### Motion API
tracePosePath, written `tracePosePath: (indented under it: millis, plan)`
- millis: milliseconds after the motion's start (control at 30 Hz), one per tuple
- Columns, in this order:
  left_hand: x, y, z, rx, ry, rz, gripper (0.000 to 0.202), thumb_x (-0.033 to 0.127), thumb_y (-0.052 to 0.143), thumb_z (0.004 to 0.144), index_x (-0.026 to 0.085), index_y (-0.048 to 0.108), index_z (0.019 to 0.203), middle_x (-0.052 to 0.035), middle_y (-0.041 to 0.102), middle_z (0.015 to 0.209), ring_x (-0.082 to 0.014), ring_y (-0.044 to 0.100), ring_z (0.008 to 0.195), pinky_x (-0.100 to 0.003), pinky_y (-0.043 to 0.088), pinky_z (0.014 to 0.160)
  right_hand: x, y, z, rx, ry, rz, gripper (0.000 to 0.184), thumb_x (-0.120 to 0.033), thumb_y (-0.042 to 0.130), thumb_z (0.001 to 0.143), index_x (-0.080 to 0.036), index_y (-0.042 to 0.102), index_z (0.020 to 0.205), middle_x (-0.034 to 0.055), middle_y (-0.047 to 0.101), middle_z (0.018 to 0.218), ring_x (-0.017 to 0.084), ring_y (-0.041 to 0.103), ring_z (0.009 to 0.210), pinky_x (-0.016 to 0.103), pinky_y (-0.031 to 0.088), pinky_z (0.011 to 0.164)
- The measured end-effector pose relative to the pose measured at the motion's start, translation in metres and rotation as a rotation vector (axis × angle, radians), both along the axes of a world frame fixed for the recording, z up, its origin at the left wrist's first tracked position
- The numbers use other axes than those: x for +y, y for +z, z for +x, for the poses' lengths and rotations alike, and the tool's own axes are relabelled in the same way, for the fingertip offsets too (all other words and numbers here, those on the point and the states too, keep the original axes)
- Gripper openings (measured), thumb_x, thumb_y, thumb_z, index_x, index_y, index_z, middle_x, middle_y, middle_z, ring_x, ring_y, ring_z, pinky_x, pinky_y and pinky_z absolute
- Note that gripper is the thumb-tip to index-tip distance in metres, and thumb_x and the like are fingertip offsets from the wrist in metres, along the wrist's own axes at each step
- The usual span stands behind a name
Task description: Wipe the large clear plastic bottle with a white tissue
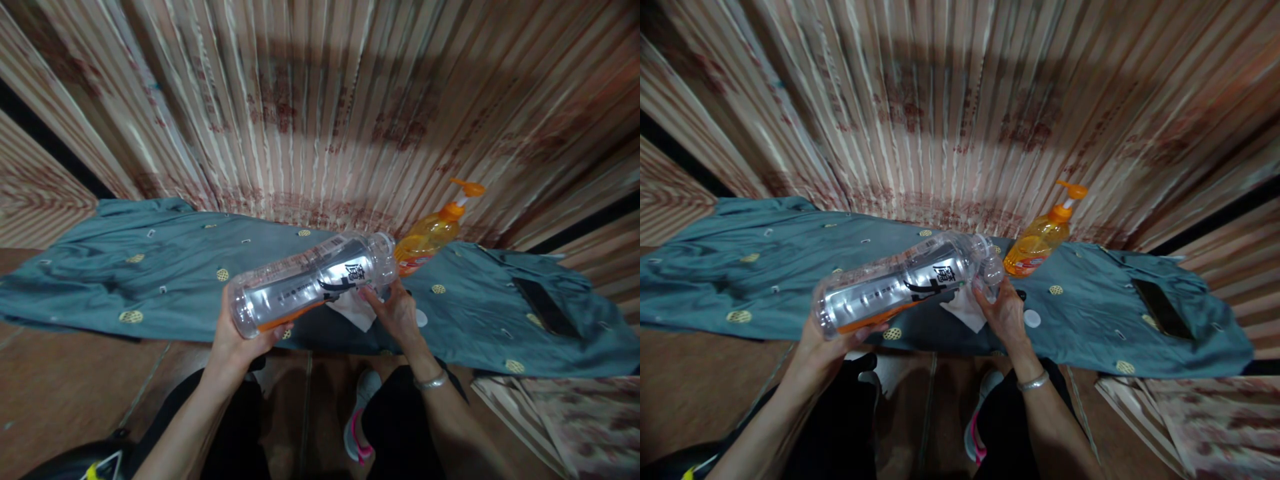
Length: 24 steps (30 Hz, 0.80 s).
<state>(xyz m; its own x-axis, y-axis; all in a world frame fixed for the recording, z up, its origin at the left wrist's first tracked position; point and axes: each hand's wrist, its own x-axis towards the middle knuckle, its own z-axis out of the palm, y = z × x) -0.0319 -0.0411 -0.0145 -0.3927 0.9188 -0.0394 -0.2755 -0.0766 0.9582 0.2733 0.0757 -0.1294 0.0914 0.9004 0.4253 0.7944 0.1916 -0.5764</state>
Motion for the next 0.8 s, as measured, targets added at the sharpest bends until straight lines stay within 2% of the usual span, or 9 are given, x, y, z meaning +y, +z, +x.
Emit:
tracePosePath:
  millis: [200,333,467,600,700,800]
  plan:
    - [0.003,0.0,-0.002,0.041,-0.029,0.055,0.091,0.04,0.111,0.054,0.024,0.068,0.132,-0.0123,0.081,0.139,-0.0339,0.081,0.119,-0.038,0.071,0.09,0.0,0.001,0.0,-0.006,0.006,-0.011,0.042,-0.054,0.077,0.096,-0.024,0.071,0.124,0.0203,0.085,0.107,0.043,0.084,0.101,0.062,0.069,0.09]
    - [0.002,0.009,0.001,-0.022,-0.063,0.014,0.084,0.042,0.109,0.059,0.024,0.069,0.131,-0.0123,0.084,0.133,-0.033,0.084,0.107,-0.039,0.073,0.079,0.001,0.003,-0.001,-0.003,0.011,-0.04,0.041,-0.052,0.077,0.095,-0.024,0.073,0.125,0.0199,0.085,0.108,0.043,0.083,0.103,0.065,0.07,0.091]
    - [0.001,0.014,0.003,-0.073,-0.076,-0.027,0.083,0.04,0.107,0.061,0.025,0.069,0.133,-0.0112,0.084,0.132,-0.0327,0.084,0.107,-0.038,0.073,0.076,0.001,0.004,-0.002,0.006,0.014,-0.063,0.041,-0.049,0.077,0.094,-0.024,0.074,0.126,0.0196,0.085,0.109,0.043,0.083,0.104,0.068,0.07,0.093]
    - [0.002,0.009,0.001,-0.09,-0.065,-0.059,0.09,0.042,0.105,0.064,0.025,0.067,0.144,-0.012,0.083,0.135,-0.0339,0.083,0.113,-0.036,0.073,0.076,0.001,0.002,-0.003,0.006,0.027,-0.036,0.044,-0.048,0.077,0.096,-0.026,0.073,0.134,0.0177,0.085,0.112,0.04,0.083,0.106,0.064,0.071,0.093]
    - [0.004,0.004,-0.001,-0.123,-0.015,-0.068,0.102,0.037,0.105,0.064,0.032,0.062,0.155,-0.0104,0.077,0.148,-0.0339,0.082,0.117,-0.036,0.074,0.074,0.001,0.0,-0.004,0.007,0.027,-0.011,0.048,-0.049,0.078,0.096,-0.025,0.073,0.137,0.0172,0.085,0.111,0.04,0.083,0.105,0.064,0.071,0.093]
    - [0.004,0.001,-0.003,-0.155,0.003,-0.069,0.104,0.033,0.106,0.061,0.037,0.06,0.154,-0.0077,0.072,0.156,-0.0331,0.081,0.117,-0.036,0.074,0.072,0.001,0.0,-0.005,0.031,0.042,0.003,0.048,-0.052,0.078,0.097,-0.025,0.073,0.136,0.0182,0.085,0.11,0.042,0.082,0.104,0.066,0.071,0.091]
